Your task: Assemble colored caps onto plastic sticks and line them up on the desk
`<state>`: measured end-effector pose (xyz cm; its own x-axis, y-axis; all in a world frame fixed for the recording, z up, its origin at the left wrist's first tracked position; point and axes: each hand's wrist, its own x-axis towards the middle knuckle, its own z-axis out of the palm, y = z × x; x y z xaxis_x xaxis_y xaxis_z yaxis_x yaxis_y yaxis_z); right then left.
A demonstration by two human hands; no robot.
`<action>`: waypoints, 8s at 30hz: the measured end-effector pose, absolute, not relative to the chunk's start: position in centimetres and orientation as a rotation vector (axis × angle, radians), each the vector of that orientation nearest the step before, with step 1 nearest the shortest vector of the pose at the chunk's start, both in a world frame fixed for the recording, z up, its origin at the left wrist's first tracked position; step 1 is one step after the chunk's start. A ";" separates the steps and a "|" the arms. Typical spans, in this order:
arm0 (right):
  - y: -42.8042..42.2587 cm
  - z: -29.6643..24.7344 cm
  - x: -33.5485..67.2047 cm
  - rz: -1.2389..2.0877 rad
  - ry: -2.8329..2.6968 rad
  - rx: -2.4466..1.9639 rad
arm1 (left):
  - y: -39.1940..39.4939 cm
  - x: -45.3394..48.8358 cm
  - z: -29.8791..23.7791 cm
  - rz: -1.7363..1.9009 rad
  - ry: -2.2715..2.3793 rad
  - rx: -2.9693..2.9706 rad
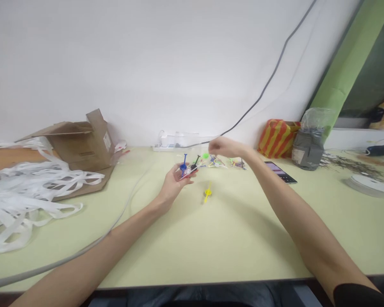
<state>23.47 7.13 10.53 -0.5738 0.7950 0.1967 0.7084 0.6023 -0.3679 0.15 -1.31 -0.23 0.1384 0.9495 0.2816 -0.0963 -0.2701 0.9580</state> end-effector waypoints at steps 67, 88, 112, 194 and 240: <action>11.8 3.6 23.4 0.426 -2.815 -1.457 | -1.9 0.3 0.5 1.240 1.031 1.496; 2.6 14.7 26.3 -0.130 -2.375 -0.917 | -2.0 0.4 -0.2 1.116 1.162 1.719; -1.5 15.2 21.5 0.345 -2.637 -1.041 | -3.0 0.9 0.5 1.158 1.002 1.792; 1.7 13.3 21.2 0.220 -2.581 -0.875 | -4.1 1.5 0.8 1.005 0.846 1.706; -0.7 13.5 19.1 0.072 -2.608 -0.548 | -3.2 1.0 0.9 1.069 0.784 1.747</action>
<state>19.13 -0.68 13.52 -0.8092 0.3920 0.4375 0.3673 0.9189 -0.1439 1.00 -3.20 0.89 0.4215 0.8469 0.3241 0.0543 -0.3804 0.9232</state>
